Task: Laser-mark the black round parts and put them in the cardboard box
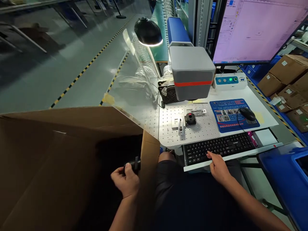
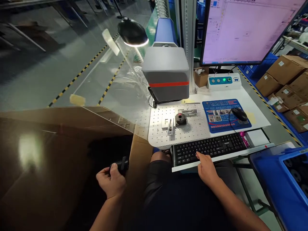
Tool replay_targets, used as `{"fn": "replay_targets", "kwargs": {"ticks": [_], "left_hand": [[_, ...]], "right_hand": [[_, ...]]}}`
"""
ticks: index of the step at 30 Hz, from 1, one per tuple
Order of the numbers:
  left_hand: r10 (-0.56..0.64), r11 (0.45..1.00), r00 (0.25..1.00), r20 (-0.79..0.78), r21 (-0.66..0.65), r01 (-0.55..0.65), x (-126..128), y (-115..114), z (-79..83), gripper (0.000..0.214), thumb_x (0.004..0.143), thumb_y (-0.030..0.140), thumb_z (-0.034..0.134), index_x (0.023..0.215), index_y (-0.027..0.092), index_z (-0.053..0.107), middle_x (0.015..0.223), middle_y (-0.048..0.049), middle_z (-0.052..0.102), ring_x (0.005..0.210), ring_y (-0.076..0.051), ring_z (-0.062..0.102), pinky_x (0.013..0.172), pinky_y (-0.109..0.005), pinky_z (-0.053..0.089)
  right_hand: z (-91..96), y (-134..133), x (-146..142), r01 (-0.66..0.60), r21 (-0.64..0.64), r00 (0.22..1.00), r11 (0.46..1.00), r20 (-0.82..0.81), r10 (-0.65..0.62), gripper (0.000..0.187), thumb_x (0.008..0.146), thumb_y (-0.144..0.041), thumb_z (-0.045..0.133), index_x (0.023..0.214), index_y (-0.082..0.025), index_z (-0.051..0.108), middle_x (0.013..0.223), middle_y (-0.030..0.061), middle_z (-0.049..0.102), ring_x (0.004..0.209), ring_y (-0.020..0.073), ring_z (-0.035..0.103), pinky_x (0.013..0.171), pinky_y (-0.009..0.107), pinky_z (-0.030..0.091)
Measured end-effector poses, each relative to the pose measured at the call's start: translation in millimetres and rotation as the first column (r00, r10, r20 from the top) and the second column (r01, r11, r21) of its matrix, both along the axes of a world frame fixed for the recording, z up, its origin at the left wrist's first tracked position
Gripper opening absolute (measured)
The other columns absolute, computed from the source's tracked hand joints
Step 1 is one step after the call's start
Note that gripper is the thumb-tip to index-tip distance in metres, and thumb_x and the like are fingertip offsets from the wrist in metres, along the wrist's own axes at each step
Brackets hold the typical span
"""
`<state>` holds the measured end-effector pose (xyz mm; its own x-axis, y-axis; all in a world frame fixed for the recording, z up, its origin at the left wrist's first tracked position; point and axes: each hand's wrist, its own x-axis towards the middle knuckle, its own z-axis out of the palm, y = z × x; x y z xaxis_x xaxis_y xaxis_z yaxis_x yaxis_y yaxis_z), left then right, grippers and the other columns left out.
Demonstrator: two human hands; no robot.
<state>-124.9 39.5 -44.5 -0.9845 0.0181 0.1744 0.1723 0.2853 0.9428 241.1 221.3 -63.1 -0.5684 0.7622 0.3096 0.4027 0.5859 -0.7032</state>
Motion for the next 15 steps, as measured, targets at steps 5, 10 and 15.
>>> {"fn": "replay_targets", "kwargs": {"ticks": [5, 10, 15], "left_hand": [[-0.004, 1.000, 0.999, 0.039, 0.017, 0.004, -4, -3, -5.1, 0.045, 0.076, 0.056, 0.065, 0.096, 0.021, 0.044, 0.080, 0.0030, 0.051, 0.070, -0.017, 0.052, 0.068, -0.033, 0.045], [-0.001, 0.999, 0.998, 0.063, -0.036, 0.003, -1, -3, 6.6, 0.044, 0.074, 0.055, 0.068, 0.094, 0.021, 0.047, 0.078, 0.0026, 0.052, 0.069, -0.018, 0.053, 0.067, -0.036, 0.045], [0.004, 0.999, 0.996, 0.088, -0.033, -0.001, 4, -4, 24.4, 0.039, 0.075, 0.051, 0.066, 0.092, 0.022, 0.045, 0.071, 0.0029, 0.053, 0.066, -0.021, 0.057, 0.066, -0.039, 0.049]], "right_hand": [[8.6, 5, -4, 0.014, 0.013, 1.000, 1.000, -0.016, -0.014, 0.058, 0.086, -0.006, 0.042, 0.140, -0.021, 0.054, 0.120, 0.0104, 0.072, 0.109, 0.0253, 0.068, 0.094, 0.049, 0.058], [42.0, 33, -26, 0.069, 0.065, 0.995, 0.995, -0.070, -0.065, 0.041, 0.092, -0.017, 0.045, 0.130, -0.023, 0.060, 0.116, 0.0090, 0.072, 0.104, 0.0246, 0.069, 0.094, 0.048, 0.057], [73.1, 76, -72, 0.098, 0.074, 0.990, 0.992, -0.108, -0.089, 0.034, 0.093, -0.030, 0.052, 0.124, -0.020, 0.063, 0.115, 0.0110, 0.070, 0.095, 0.0240, 0.067, 0.095, 0.045, 0.055]]}}
